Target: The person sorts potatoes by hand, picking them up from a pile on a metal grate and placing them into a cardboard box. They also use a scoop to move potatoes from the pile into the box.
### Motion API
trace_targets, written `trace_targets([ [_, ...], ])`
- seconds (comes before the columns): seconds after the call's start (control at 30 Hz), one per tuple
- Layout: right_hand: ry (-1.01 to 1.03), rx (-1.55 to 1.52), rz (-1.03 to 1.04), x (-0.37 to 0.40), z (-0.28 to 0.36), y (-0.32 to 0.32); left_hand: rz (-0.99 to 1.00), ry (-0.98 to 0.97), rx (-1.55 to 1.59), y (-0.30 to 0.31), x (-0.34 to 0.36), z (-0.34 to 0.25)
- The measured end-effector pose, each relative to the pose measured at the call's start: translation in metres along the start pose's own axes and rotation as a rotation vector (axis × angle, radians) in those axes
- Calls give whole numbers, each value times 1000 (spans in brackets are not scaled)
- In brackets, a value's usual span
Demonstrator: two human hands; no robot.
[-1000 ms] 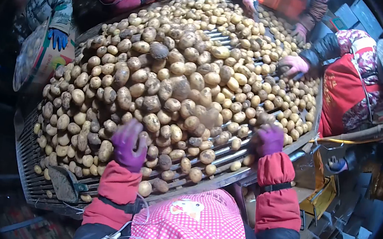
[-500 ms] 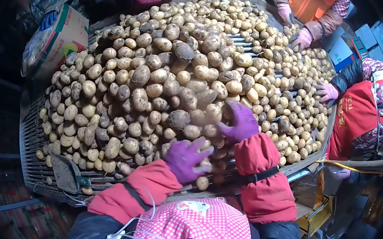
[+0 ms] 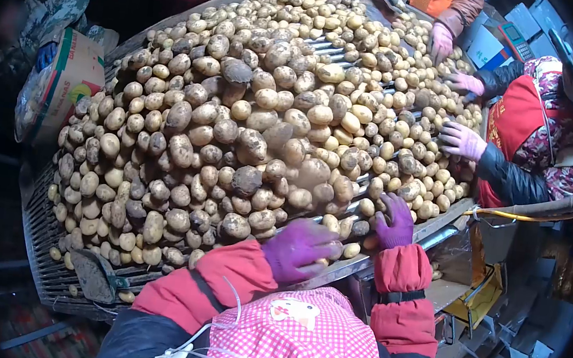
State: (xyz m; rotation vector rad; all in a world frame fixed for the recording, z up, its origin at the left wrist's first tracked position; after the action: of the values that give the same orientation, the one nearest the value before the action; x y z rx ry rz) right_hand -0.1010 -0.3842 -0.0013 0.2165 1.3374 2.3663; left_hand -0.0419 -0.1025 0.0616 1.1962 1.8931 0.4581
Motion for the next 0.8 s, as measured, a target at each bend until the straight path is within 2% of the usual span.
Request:
trace_targets([
  [0.07, -4, -89, -31, 1, 18, 7, -159, 115, -87, 35, 7, 4],
  [0.13, 39, -121, -3, -10, 59, 13, -329, 254, -390, 68, 28, 18],
  [0.17, 116, -69, 46, -16, 73, 12, -317, 349, -581, 79, 37, 21],
  [0.2, 38, 51, 162, -22, 86, 4, -303, 446, -774, 88, 43, 22],
  [0.27, 34, 188, 324, -32, 96, -21, -162, 509, -714, 93, 52, 32],
  [0.4, -103, -165, 505, -56, 83, -14, -19, 614, -656, 100, 51, 39],
  [0.47, -232, -42, 481, -65, 90, 8, -12, 587, -673, 100, 53, 44],
  [0.53, -174, 17, 415, -86, 62, -1, -5, 579, -649, 102, 52, 46],
  [0.57, -97, 77, 343, -92, 69, -2, -6, 576, -636, 103, 50, 45],
  [0.63, 56, 185, 199, -99, 102, -3, -2, 571, -613, 104, 48, 45],
  [0.67, 18, 253, 288, -98, 133, 3, -4, 571, -607, 103, 48, 45],
  [0.73, 192, 440, 162, -92, 149, -19, -11, 567, -603, 102, 48, 49],
  [0.8, 255, 545, 404, -83, 176, -24, -1, 589, -578, 104, 45, 51],
])
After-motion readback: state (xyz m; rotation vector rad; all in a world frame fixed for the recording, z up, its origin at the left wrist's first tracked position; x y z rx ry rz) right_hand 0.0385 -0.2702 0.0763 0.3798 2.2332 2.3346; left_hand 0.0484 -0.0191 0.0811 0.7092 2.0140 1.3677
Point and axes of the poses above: each hand's wrist, its own x-axis away from the middle knuckle, its own y-axis out of the back of the hand, z = x × y, the point moved 1 cm from there along -x, towards the middle knuckle, and after that the axes turned 14 degrees about -y, right-handed, at the moved point
